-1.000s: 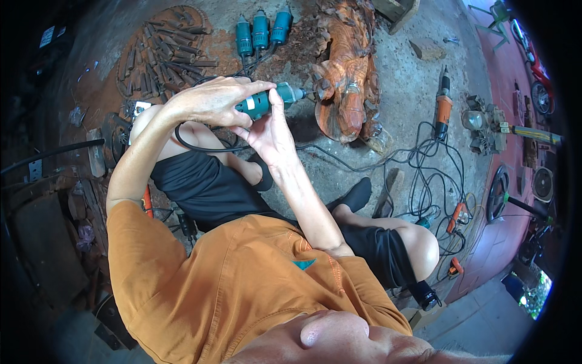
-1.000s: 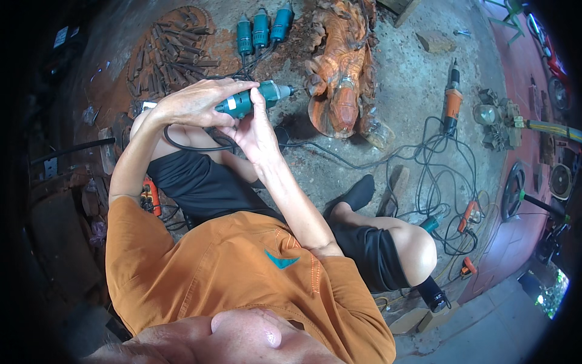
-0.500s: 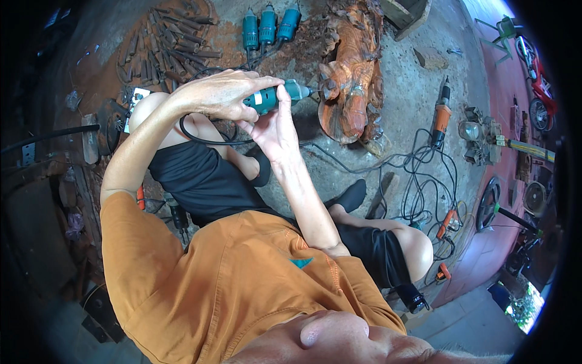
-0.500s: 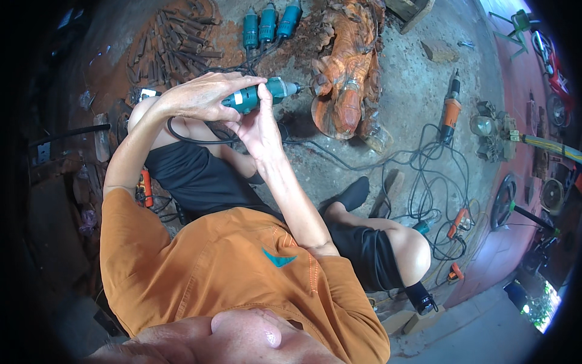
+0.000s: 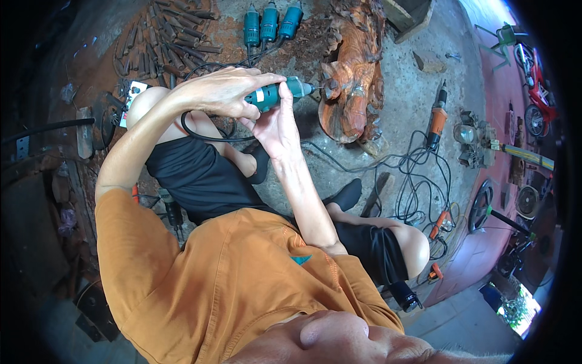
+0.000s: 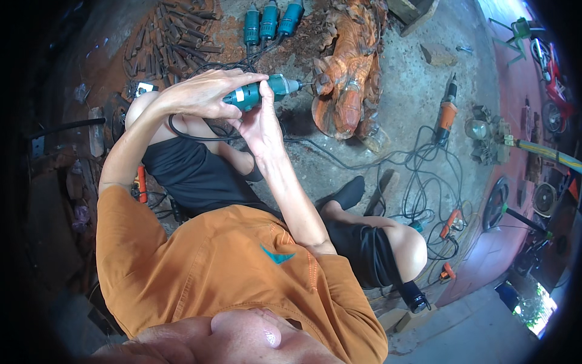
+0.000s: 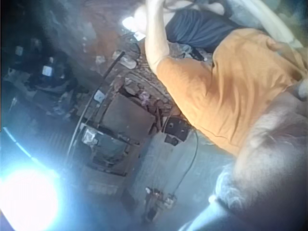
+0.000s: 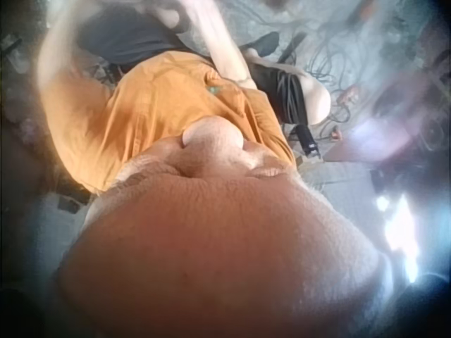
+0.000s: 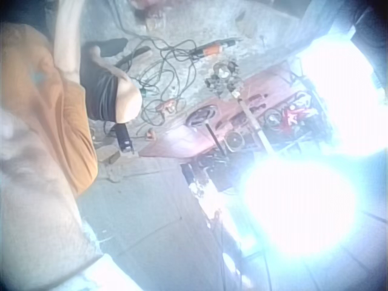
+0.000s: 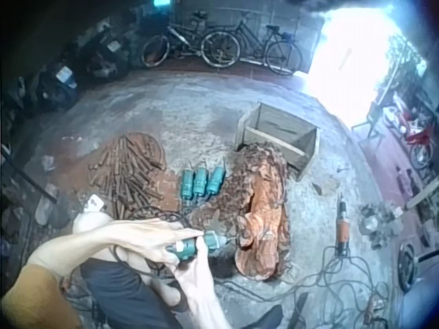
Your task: The person sits on the floor and uses a handheld rotary tool to carve a large piece of wood. They hold the tool with both hands and move it along the surface of the wood, creating fine details and removing material.
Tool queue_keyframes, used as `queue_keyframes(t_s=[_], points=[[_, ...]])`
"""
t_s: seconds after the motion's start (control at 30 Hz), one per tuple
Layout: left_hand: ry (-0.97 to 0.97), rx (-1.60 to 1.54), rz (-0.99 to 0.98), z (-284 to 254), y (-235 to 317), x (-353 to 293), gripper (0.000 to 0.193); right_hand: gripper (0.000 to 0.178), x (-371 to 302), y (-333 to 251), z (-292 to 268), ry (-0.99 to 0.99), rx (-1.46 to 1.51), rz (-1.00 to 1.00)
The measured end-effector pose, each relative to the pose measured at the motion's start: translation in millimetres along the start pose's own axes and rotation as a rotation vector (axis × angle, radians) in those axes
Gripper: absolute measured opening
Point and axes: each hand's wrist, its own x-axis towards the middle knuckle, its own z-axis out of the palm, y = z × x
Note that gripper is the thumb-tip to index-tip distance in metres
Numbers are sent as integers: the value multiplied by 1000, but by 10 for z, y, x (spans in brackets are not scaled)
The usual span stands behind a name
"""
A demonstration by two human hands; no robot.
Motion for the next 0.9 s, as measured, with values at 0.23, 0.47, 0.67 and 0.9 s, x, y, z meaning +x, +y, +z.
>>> queue_keyframes(t_s=[0.23,0.47,0.67,0.9], points=[[-84,-6,-72,0,-9,46,86,65,11,29,-50,-1,22,16],[-37,1,-51,15,-41,-31,85,68,3,40,-41,-47,-23,34],[-59,-64,-81,-20,3,-18,85,66,25,34,-39,-12,-28,14],[1,-3,-27,25,-27,25,86,68,71,-15,-95,-2,-48,9]])
